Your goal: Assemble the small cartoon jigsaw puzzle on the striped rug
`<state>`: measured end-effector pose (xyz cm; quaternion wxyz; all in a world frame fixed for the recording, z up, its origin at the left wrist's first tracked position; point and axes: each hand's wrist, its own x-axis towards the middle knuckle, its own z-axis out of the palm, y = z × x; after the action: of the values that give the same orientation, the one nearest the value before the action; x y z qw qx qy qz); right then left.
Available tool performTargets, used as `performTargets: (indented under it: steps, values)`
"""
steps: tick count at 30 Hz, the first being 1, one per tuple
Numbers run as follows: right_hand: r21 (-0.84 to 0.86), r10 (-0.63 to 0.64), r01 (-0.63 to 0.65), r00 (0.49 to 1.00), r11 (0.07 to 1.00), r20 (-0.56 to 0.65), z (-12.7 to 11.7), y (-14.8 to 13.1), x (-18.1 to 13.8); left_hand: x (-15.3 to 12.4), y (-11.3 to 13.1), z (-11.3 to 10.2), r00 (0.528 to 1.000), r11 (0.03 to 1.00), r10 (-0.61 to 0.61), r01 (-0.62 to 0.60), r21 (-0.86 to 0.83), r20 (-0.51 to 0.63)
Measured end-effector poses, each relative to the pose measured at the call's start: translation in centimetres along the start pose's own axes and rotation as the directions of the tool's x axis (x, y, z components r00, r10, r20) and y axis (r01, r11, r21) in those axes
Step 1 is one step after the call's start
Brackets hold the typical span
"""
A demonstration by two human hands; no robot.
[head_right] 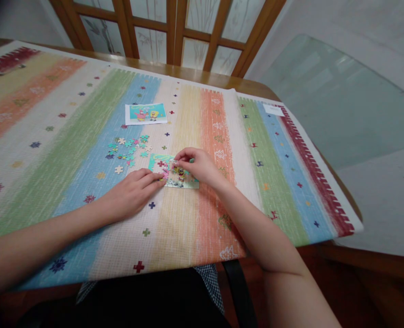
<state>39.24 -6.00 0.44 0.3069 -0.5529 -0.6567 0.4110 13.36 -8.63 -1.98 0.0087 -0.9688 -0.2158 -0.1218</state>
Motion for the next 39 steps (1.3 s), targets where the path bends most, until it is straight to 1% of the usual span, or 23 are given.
performTargets:
  steps: [3, 6, 9, 11, 14, 16, 19, 21, 23, 24, 26, 29, 31, 33, 37, 39]
  values:
    - [-0.075, -0.032, 0.028, 0.998, 0.997, -0.048, -0.7, -0.1, 0.6, 0.1, 0.0, -0.1, 1.000, 0.999, -0.006, 0.006, -0.034, -0.003]
    - [-0.091, -0.048, 0.038, 0.992, 0.995, -0.115, -1.1, 0.1, 0.6, 0.2, -0.4, 0.0, 0.999, 0.991, -0.034, 0.029, -0.133, -0.032]
    - [-0.047, -0.031, 0.022, 0.978, 0.999, -0.206, -1.6, 0.8, 0.4, 0.4, -0.8, 0.3, 0.995, 0.961, -0.072, 0.049, -0.272, -0.075]
    - [-0.011, 0.006, -0.009, 0.968, 1.000, -0.250, -1.8, 1.4, 0.2, 0.5, -1.0, 0.5, 0.991, 0.943, -0.087, 0.049, -0.328, -0.101]
    - [0.059, 0.060, -0.046, 0.965, 0.997, -0.257, -2.0, 2.2, -0.1, 0.7, -1.3, 0.4, 0.980, 0.944, -0.104, 0.044, -0.327, -0.168]
    - [0.105, 0.064, -0.039, 0.969, 0.994, -0.240, -1.8, 2.5, -0.2, 0.7, -1.8, -0.2, 0.965, 0.954, -0.133, 0.063, -0.295, -0.225]
    - [0.113, 0.030, -0.005, 0.974, 0.994, -0.223, -1.4, 2.4, -0.4, 0.4, -3.9, -1.9, 0.935, 0.960, -0.215, 0.150, -0.235, -0.282]
    - [0.054, 0.003, 0.009, 0.974, 0.998, -0.226, -1.3, 2.2, -0.6, -0.4, -6.0, -3.3, 0.908, 0.950, -0.295, 0.247, -0.188, -0.296]
    - [-0.025, -0.020, 0.015, 0.974, 1.000, -0.226, -1.3, 1.9, -0.4, -1.4, -8.2, -4.4, 0.874, 0.918, -0.395, 0.363, -0.161, -0.284]
    - [-0.060, -0.030, 0.017, 0.975, 0.998, -0.220, -1.4, 1.7, -0.3, -2.0, -9.2, -4.8, 0.862, 0.899, -0.436, 0.407, -0.159, -0.259]
    - [-0.119, -0.055, 0.031, 0.977, 0.992, -0.205, -1.4, 1.2, 0.5, -3.1, -10.8, -4.7, 0.853, 0.874, -0.483, 0.458, -0.162, -0.198]
    - [-0.198, -0.114, 0.077, 0.976, 0.977, -0.183, -1.0, 0.2, 2.4, -4.2, -12.1, -3.5, 0.852, 0.862, -0.499, 0.470, -0.193, -0.156]
    - [-0.227, -0.152, 0.112, 0.974, 0.967, -0.168, -0.3, -0.4, 4.2, -4.5, -12.4, -2.4, 0.848, 0.860, -0.501, 0.467, -0.203, -0.171]
    - [-0.214, -0.161, 0.125, 0.975, 0.969, -0.156, 0.7, -0.8, 6.2, -4.7, -12.5, -1.8, 0.839, 0.859, -0.508, 0.475, -0.193, -0.195]
    - [-0.150, -0.096, 0.076, 0.987, 0.986, -0.127, 2.7, -0.9, 9.7, -5.1, -12.9, -1.5, 0.820, 0.849, -0.527, 0.494, -0.189, -0.224]
    - [-0.188, -0.111, 0.091, 0.989, 0.978, -0.099, 3.4, -0.9, 10.8, -5.4, -13.2, -1.5, 0.809, 0.839, -0.542, 0.505, -0.203, -0.228]
